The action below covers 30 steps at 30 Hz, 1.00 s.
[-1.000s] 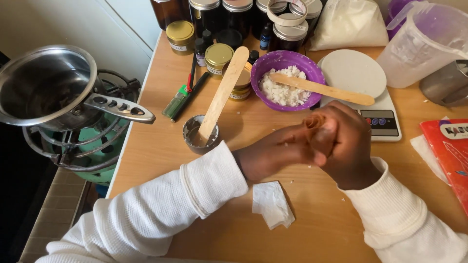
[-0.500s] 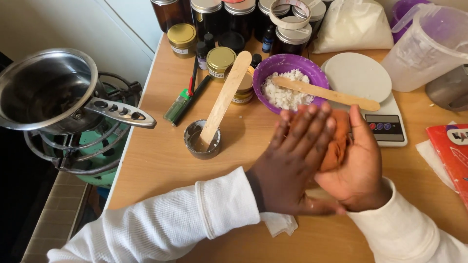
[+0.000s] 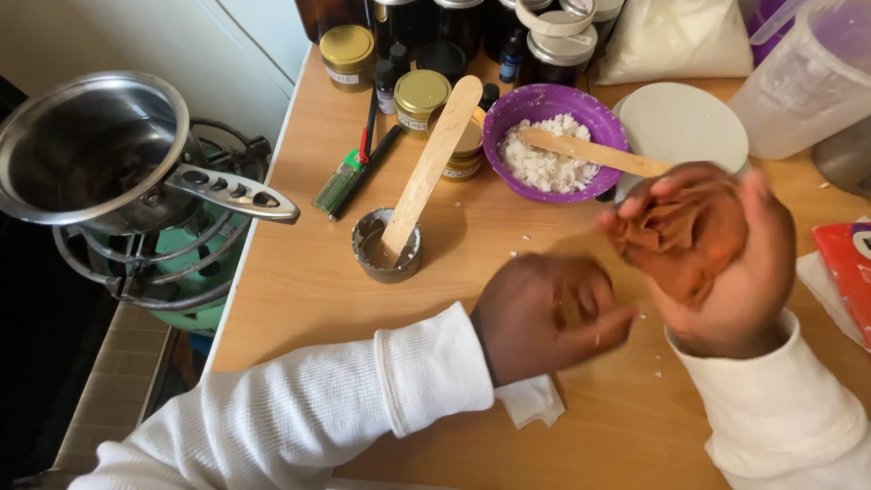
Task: Mixing wax flakes and fragrance or colorant in a small container using a wooden stick.
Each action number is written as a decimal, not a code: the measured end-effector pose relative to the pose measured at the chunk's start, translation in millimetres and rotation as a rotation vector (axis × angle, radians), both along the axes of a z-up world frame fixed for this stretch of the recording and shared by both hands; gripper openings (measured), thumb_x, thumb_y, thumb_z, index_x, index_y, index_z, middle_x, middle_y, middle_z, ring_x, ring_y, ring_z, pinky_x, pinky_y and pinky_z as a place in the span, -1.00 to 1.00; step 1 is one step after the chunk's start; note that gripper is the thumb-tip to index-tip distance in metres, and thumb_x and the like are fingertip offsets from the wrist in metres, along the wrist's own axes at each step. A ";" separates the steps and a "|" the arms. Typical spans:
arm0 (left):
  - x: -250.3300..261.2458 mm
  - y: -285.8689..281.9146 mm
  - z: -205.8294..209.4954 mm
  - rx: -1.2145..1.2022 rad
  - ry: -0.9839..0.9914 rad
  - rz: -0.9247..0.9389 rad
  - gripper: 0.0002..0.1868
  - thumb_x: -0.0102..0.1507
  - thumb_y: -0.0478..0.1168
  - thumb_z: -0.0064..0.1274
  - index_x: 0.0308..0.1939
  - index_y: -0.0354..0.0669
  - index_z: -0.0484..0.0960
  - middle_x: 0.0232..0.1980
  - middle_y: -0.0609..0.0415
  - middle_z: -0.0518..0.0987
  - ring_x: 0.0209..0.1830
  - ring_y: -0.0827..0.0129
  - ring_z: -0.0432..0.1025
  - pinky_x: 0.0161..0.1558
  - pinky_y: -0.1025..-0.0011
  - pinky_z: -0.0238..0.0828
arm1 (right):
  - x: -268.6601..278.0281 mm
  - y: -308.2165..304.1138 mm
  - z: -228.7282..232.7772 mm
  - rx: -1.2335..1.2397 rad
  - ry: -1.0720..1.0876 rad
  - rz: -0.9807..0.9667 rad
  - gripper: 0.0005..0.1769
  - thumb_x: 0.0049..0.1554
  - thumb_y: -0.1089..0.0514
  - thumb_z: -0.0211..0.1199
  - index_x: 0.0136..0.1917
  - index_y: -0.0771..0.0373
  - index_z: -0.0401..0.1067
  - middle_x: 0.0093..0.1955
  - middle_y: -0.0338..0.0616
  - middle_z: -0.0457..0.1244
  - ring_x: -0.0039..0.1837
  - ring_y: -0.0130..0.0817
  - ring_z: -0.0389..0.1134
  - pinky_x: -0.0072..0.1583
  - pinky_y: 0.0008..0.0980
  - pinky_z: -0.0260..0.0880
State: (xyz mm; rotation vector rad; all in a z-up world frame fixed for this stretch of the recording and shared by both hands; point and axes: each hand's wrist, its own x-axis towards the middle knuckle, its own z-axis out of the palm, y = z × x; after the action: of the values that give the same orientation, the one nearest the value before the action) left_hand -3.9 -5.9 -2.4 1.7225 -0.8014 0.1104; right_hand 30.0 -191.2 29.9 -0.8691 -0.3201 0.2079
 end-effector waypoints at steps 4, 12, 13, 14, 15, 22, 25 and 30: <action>13.9 -12.7 -14.2 -0.020 -0.168 0.510 -0.33 0.08 -0.08 0.32 0.12 -0.26 0.32 0.04 -0.11 0.46 0.01 0.01 0.39 0.10 0.14 0.31 | -25.4 13.4 -16.3 -0.628 -0.680 -0.391 -0.41 0.25 -0.21 0.36 0.25 0.27 0.31 0.23 0.11 0.27 0.28 0.02 0.47 0.39 -0.08 0.58; 32.2 -9.9 -8.9 -0.133 -0.422 0.801 -0.33 0.43 0.11 0.01 0.51 -0.05 0.18 0.41 -0.16 0.32 0.42 -0.08 0.39 0.47 -0.02 0.37 | -4.2 15.5 -10.7 -1.231 -0.932 -0.448 -0.72 0.36 0.17 0.12 -0.18 0.30 0.45 -0.30 -0.09 0.28 -0.27 -0.25 0.24 -0.14 -0.21 0.21; 36.4 -10.7 -13.8 -0.093 -0.524 0.800 -0.33 0.40 -0.06 0.08 0.55 -0.03 0.20 0.43 -0.13 0.26 0.45 -0.04 0.37 0.57 -0.08 0.43 | -1.6 16.0 -6.2 -1.241 -0.814 -0.351 -0.58 0.40 0.04 0.04 -0.26 0.24 0.38 -0.41 -0.15 0.23 -0.36 -0.35 0.24 -0.22 -0.27 0.18; 40.7 -11.6 -18.8 -0.052 -0.625 0.797 -0.28 0.37 -0.24 0.14 0.58 0.00 0.22 0.45 -0.11 0.21 0.48 0.00 0.35 0.67 -0.15 0.49 | 1.1 16.5 -1.7 -1.247 -0.696 -0.254 -0.44 0.44 -0.09 -0.05 -0.34 0.18 0.31 -0.51 -0.22 0.18 -0.44 -0.44 0.24 -0.29 -0.32 0.15; 43.0 -10.4 -27.3 -0.054 -0.623 0.798 -0.28 0.37 -0.24 0.14 0.58 0.00 0.22 0.45 -0.11 0.21 0.48 0.00 0.35 0.67 -0.15 0.49 | 5.2 14.4 -1.8 -1.250 -0.695 -0.252 -0.44 0.44 -0.09 -0.05 -0.34 0.18 0.31 -0.51 -0.22 0.18 -0.44 -0.44 0.24 -0.29 -0.32 0.15; 25.4 -8.5 -40.4 0.241 -1.016 0.660 -0.54 0.66 -0.22 -0.02 0.59 0.30 0.26 0.57 0.01 0.25 0.72 -0.09 0.08 0.75 -0.32 0.09 | 27.8 -5.1 -11.5 -0.792 0.088 0.130 -0.31 0.34 -0.29 -0.13 0.40 0.28 0.33 0.17 -0.03 0.34 0.17 -0.23 0.39 0.07 -0.28 0.35; 8.0 -3.7 -9.1 0.541 -0.852 0.509 -0.31 0.56 0.20 -0.26 0.70 0.04 0.11 0.77 -0.09 0.05 0.83 -0.03 -0.05 0.82 -0.09 -0.14 | 23.7 -8.0 -16.6 -0.297 0.386 0.163 -0.38 0.36 -0.32 0.02 0.38 0.17 0.45 0.22 -0.25 0.43 0.28 -0.41 0.46 0.23 -0.46 0.43; 20.4 -9.2 -16.1 0.449 -0.392 0.328 0.33 0.26 0.58 -0.33 0.73 -0.45 -0.22 0.83 -0.38 -0.17 0.92 -0.22 -0.18 0.88 -0.10 -0.21 | -2.4 14.8 -26.4 0.398 0.356 0.581 -0.03 0.36 -0.56 -0.20 0.71 0.14 0.15 0.80 0.17 -0.09 0.82 0.05 -0.19 0.71 0.14 -0.27</action>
State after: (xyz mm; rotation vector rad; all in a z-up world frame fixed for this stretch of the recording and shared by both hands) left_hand 16.5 -15.0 -18.6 2.2931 -0.8620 0.5387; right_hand 27.6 -176.3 3.5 -0.3160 -0.2608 0.8006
